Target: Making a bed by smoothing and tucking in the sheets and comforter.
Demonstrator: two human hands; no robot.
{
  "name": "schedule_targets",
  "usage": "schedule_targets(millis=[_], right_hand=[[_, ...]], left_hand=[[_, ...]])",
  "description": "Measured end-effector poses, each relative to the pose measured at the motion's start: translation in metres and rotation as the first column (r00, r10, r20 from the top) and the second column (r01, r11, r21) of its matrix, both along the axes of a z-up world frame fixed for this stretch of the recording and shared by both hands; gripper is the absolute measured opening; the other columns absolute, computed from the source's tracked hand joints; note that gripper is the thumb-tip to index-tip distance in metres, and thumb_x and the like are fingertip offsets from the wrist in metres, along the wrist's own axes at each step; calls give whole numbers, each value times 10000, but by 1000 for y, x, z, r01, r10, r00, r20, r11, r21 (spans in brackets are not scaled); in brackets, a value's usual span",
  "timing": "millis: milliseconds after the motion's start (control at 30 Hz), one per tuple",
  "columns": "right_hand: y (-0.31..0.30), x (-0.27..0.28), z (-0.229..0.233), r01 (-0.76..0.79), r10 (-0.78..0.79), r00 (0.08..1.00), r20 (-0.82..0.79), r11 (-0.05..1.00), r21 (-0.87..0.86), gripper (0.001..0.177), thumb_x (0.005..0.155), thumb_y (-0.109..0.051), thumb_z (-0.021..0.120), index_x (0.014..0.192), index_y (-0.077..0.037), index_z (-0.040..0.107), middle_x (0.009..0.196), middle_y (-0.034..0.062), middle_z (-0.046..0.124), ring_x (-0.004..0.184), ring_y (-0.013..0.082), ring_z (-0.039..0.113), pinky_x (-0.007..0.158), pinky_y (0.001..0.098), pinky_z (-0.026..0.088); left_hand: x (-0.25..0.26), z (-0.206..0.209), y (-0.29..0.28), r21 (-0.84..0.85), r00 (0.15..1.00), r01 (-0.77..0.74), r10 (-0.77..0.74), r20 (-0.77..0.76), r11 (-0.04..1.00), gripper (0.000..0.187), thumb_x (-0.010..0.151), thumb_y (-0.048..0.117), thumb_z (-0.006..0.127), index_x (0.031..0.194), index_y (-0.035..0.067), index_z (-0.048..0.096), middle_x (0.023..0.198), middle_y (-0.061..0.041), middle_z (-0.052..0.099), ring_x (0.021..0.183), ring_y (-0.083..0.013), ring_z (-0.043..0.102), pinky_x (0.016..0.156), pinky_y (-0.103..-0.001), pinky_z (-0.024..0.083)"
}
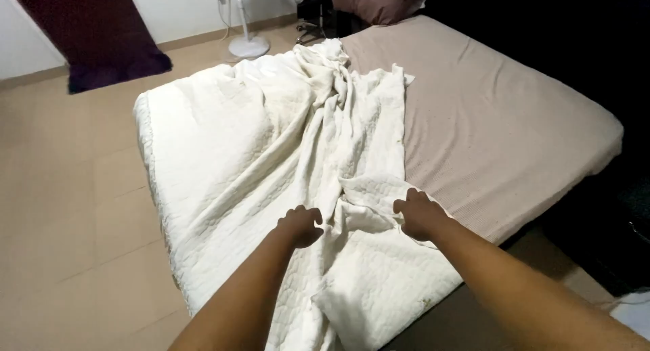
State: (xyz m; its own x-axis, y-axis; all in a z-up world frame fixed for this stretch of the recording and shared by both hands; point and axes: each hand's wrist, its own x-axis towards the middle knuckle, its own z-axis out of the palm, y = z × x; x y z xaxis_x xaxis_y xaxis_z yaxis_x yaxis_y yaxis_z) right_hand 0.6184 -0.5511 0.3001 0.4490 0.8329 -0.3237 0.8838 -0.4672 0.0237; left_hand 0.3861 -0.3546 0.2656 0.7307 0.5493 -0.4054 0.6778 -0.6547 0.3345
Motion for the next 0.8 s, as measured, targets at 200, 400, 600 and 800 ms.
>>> schedule_targets(millis=[200, 400, 600, 800], right_hand=[[29, 55, -5, -8, 7, 999, -37, 1000, -26, 492, 860, -210, 744, 1324, -257, 587, 1387, 102, 469, 1335, 309, 471, 1062, 444, 492], [57, 130, -21, -107, 106, 994, -17, 989, -99, 529, 896, -232, 728, 1387, -267, 533, 1455, 98, 433, 1352, 285, 469, 1083, 431, 501], [63, 217, -50, -245, 236, 969, -74, 955, -168, 559, 892, -269, 749, 1404, -279, 524, 1452, 122, 428, 1346, 313, 473, 1123, 426, 477], [92, 270, -97, -304, 280, 950, -137, 930, -206, 630, 857, -322, 811, 1413, -268, 520, 1444, 151, 432, 1351, 335, 479, 1129, 431, 477]], left_hand=[[3, -36, 26, -17, 983, -179, 179, -36, 984, 336, 901, 392, 702, 1217, 284, 666, 1379, -92, 556, 1307, -341, 530, 1066, -527, 463], [51, -73, 36, -90, 933, -361, 359, -34, 928, 361, 889, 360, 687, 1238, 270, 665, 1386, -116, 565, 1292, -353, 559, 1060, -510, 486], [107, -101, 11, -148, 827, -556, 561, -9, 818, 469, 832, 360, 751, 1270, 244, 630, 1425, -130, 520, 1295, -364, 555, 1064, -496, 488], [132, -147, -7, -102, 766, -642, 639, -61, 760, 371, 981, 318, 592, 1329, 191, 603, 1425, -204, 491, 1282, -426, 546, 1035, -566, 472]])
